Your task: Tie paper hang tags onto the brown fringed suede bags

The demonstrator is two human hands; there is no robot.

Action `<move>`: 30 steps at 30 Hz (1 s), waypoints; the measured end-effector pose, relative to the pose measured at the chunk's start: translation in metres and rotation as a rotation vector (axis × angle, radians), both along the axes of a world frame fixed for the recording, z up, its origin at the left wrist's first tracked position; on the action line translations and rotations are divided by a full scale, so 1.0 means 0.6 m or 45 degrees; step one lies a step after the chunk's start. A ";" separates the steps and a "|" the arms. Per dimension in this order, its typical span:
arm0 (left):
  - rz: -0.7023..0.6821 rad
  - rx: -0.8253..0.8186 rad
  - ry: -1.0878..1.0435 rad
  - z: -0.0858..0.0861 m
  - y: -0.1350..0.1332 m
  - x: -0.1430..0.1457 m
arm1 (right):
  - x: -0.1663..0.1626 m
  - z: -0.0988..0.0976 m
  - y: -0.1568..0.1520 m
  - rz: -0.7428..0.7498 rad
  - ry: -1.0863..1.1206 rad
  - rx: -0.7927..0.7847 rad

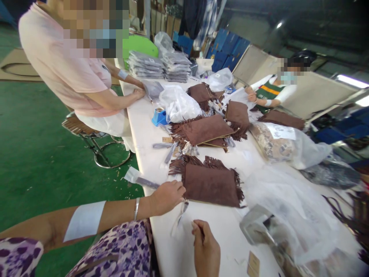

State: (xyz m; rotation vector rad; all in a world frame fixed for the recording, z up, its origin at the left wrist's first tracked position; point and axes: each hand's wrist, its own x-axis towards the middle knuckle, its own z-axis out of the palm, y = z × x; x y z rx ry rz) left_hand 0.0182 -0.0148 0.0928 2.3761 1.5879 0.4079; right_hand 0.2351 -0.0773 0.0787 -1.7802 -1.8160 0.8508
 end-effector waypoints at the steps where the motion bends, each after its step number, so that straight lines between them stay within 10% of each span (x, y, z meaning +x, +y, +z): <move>1: -0.024 0.051 0.106 -0.003 0.005 0.000 | -0.004 0.005 0.006 -0.029 0.012 0.011; 11: -0.088 0.156 0.402 -0.007 0.000 -0.012 | -0.108 0.018 0.088 0.120 0.202 0.084; 30: 0.201 -0.400 0.005 0.027 -0.128 -0.088 | -0.150 0.018 0.010 0.512 -0.003 0.198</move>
